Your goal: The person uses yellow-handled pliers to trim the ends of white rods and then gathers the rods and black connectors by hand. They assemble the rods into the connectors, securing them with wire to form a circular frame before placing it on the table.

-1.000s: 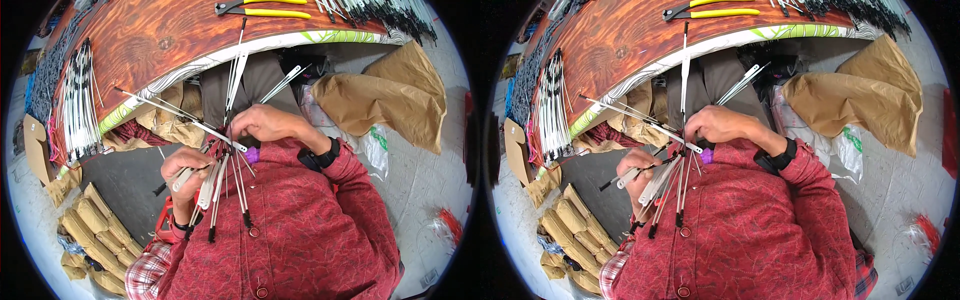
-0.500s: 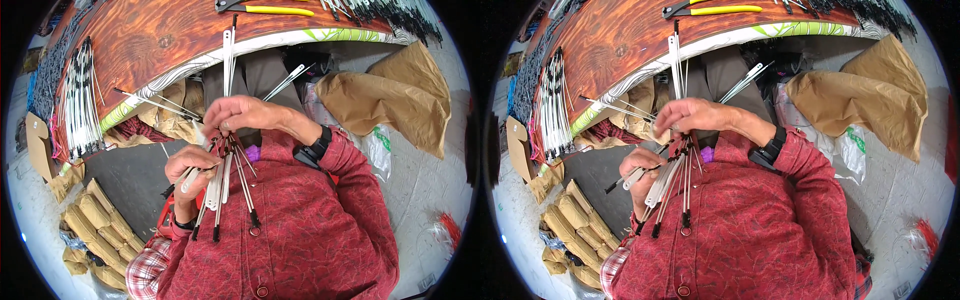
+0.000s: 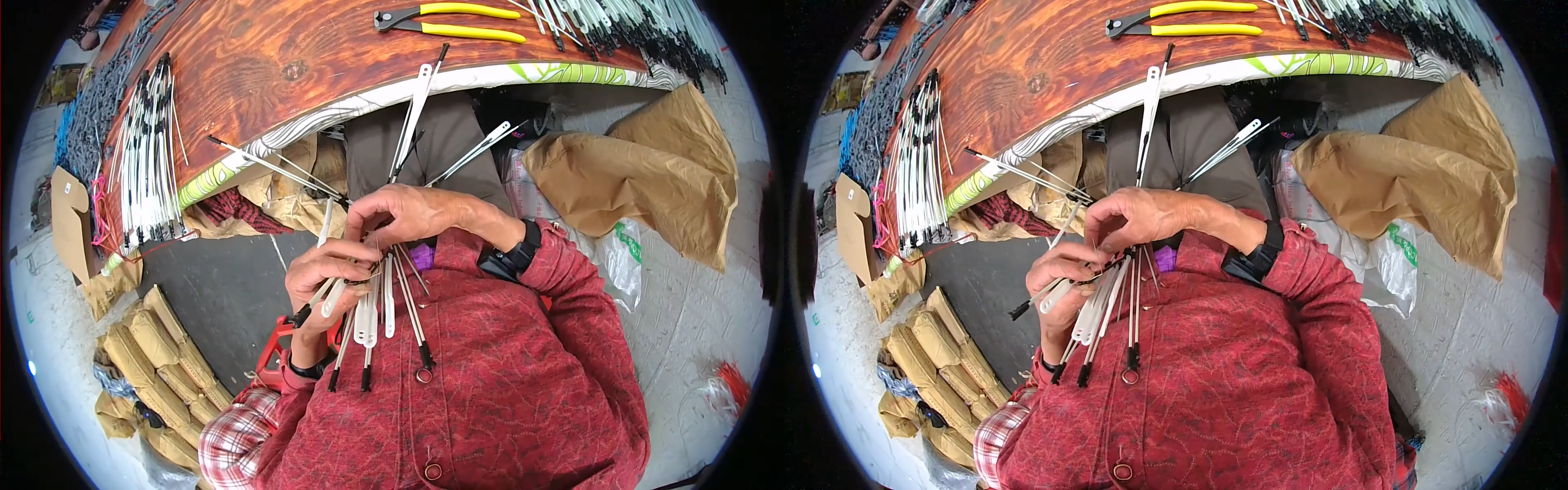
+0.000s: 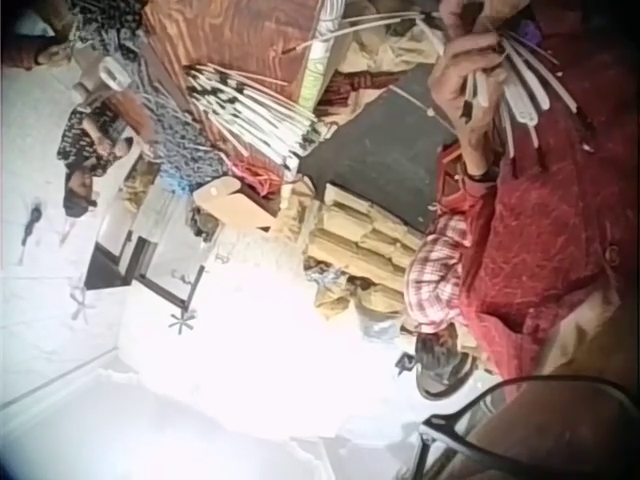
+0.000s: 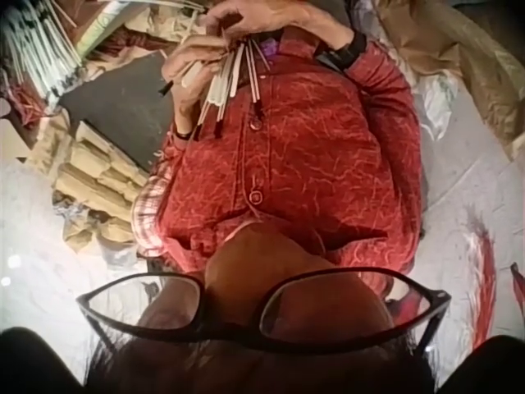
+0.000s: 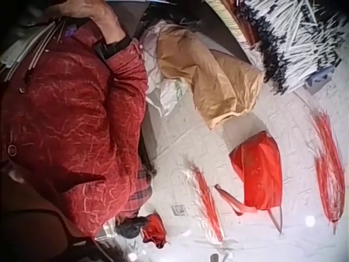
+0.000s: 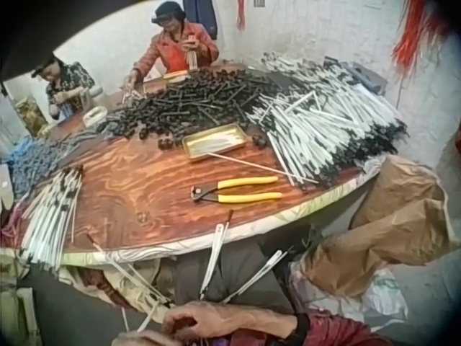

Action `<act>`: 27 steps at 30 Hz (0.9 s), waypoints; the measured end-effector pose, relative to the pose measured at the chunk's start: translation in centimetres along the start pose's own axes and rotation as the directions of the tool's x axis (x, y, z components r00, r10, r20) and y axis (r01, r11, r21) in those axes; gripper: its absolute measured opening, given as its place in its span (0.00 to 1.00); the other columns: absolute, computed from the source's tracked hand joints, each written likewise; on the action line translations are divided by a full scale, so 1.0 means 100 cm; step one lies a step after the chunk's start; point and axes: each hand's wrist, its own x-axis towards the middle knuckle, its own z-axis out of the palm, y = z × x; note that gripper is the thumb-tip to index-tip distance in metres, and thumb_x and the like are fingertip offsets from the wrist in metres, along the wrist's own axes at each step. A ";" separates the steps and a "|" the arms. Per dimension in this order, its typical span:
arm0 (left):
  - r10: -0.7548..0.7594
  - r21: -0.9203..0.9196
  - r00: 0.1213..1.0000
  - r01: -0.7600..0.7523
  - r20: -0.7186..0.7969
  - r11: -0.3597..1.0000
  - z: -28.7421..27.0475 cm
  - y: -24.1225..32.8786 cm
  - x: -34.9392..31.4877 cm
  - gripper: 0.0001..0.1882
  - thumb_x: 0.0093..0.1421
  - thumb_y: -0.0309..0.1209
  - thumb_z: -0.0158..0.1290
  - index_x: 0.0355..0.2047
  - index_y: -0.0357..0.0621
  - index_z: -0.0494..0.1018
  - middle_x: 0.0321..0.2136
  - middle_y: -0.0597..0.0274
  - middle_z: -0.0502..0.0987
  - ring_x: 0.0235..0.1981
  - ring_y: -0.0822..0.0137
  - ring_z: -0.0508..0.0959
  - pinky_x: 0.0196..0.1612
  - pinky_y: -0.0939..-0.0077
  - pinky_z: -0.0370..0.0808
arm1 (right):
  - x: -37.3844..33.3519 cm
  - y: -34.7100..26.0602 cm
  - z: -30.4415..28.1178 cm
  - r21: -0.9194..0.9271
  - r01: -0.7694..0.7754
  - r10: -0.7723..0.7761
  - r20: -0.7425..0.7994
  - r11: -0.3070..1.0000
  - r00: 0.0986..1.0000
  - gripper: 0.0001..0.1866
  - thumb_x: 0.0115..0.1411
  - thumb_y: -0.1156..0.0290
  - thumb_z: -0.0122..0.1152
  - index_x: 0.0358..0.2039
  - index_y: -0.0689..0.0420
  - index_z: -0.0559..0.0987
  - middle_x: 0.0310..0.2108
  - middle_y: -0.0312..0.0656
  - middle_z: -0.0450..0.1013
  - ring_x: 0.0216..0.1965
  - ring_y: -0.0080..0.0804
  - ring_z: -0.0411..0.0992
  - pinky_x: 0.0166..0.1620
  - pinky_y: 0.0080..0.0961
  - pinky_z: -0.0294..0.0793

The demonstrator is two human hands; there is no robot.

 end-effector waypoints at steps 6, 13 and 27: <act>-0.019 0.200 0.999 0.029 -0.051 0.979 0.001 0.014 0.005 0.11 0.50 0.22 0.66 0.35 0.40 0.82 0.44 0.49 0.82 0.43 0.61 0.82 0.47 0.69 0.78 | -0.004 -0.017 0.005 -0.166 0.163 -0.167 -0.009 0.973 0.986 0.14 0.64 0.67 0.63 0.44 0.62 0.76 0.41 0.41 0.78 0.43 0.24 0.74 0.47 0.27 0.74; -0.016 0.281 0.990 0.054 -0.137 0.958 0.009 0.021 0.003 0.12 0.50 0.21 0.65 0.38 0.41 0.83 0.50 0.47 0.79 0.49 0.58 0.80 0.52 0.65 0.76 | -0.021 -0.022 0.014 -0.053 0.135 -0.139 -0.078 0.989 0.987 0.19 0.63 0.63 0.64 0.50 0.60 0.75 0.45 0.41 0.74 0.49 0.31 0.72 0.56 0.31 0.69; 0.088 0.377 0.978 -0.010 -0.190 0.926 0.020 0.011 0.008 0.19 0.52 0.24 0.67 0.46 0.39 0.81 0.53 0.45 0.77 0.51 0.55 0.79 0.53 0.64 0.75 | -0.028 -0.037 0.032 -0.387 0.251 -0.384 -0.318 0.887 0.867 0.15 0.59 0.66 0.70 0.40 0.62 0.78 0.37 0.40 0.75 0.42 0.31 0.75 0.47 0.28 0.74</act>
